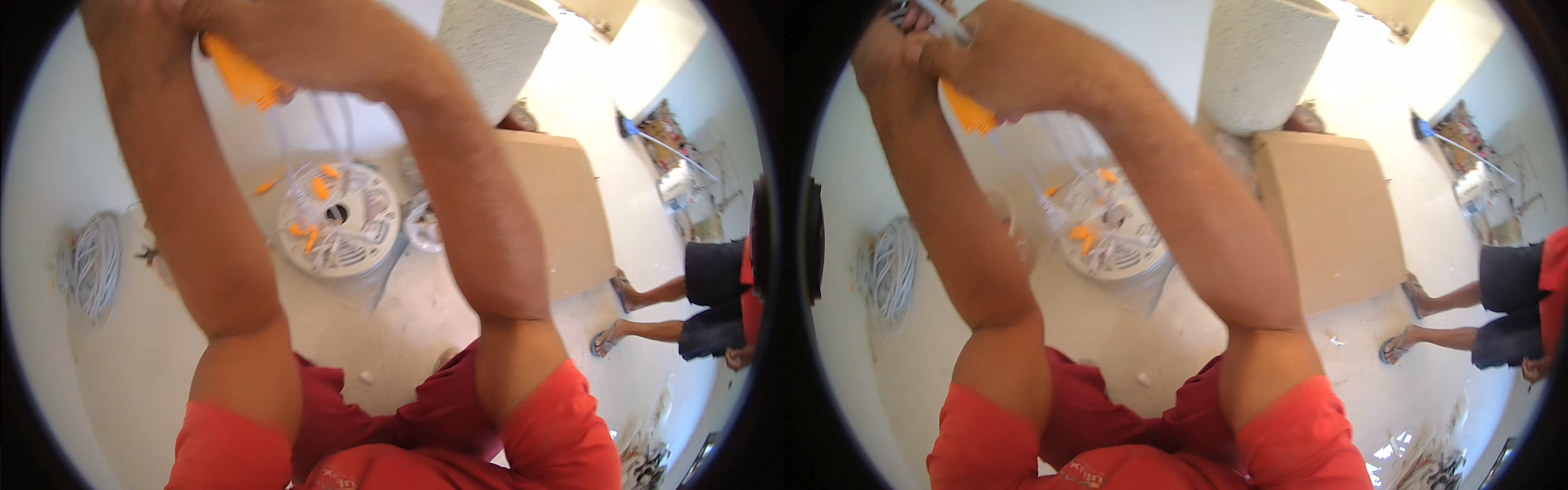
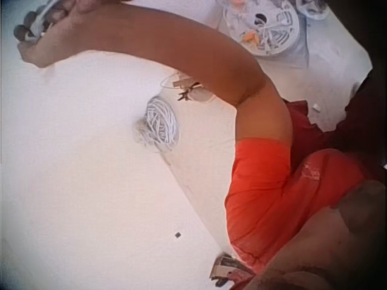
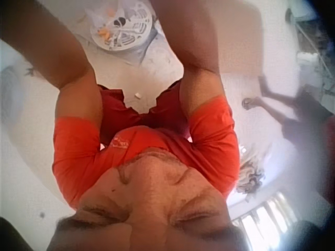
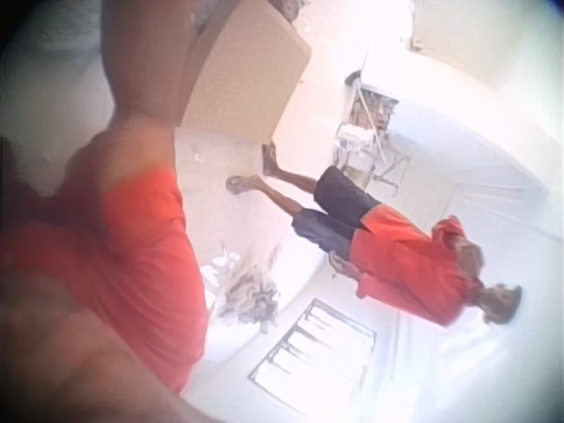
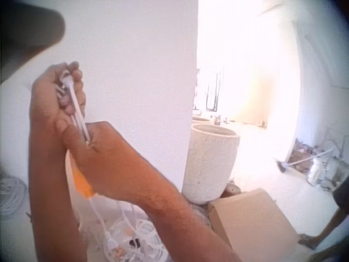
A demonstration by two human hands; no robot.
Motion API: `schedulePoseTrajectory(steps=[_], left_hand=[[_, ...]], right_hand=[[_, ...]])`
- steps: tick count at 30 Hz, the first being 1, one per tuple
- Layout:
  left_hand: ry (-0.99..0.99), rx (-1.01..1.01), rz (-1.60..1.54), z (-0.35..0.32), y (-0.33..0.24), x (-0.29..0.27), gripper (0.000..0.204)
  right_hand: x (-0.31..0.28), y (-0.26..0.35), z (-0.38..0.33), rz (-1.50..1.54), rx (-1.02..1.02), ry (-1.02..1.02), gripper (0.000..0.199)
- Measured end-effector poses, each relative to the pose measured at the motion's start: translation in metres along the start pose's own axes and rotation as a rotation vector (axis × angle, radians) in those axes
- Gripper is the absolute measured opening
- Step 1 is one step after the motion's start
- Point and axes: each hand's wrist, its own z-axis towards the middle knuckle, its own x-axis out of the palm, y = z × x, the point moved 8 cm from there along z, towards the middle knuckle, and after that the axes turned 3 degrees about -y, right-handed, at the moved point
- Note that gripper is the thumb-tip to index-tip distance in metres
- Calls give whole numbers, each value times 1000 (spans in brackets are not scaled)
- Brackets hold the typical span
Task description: The person assembles electrical cords by attaching orange connectors to white wires. They repeatedly pick up wires and connectors, align them, and press them together. A second person in the background handles a coil of white cable.
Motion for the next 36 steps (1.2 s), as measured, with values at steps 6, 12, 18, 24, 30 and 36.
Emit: schedulePoseTrajectory(steps=[6, 12, 18, 24, 30, 36], left_hand=[[-95, -162, -3, 17, 27, -24, 30], [-115, -123, 70, 4, 31, -22, 29], [-162, -123, 70, -3, 33, -19, 27], [-128, -148, 50, 0, 38, -22, 26], [-125, -142, 61, -1, 40, -24, 26], [-130, -145, 59, -2, 39, -24, 27]], right_hand=[[-5, -3, -1, 83, -214, -111, 44], [-3, -5, -2, 124, -183, -58, 46], [1, -10, 0, 93, -148, -12, 53], [2, -14, 2, 82, -121, -1, 53], [2, -16, 3, 83, -111, 4, 53], [2, -18, 3, 110, -78, -7, 55]])
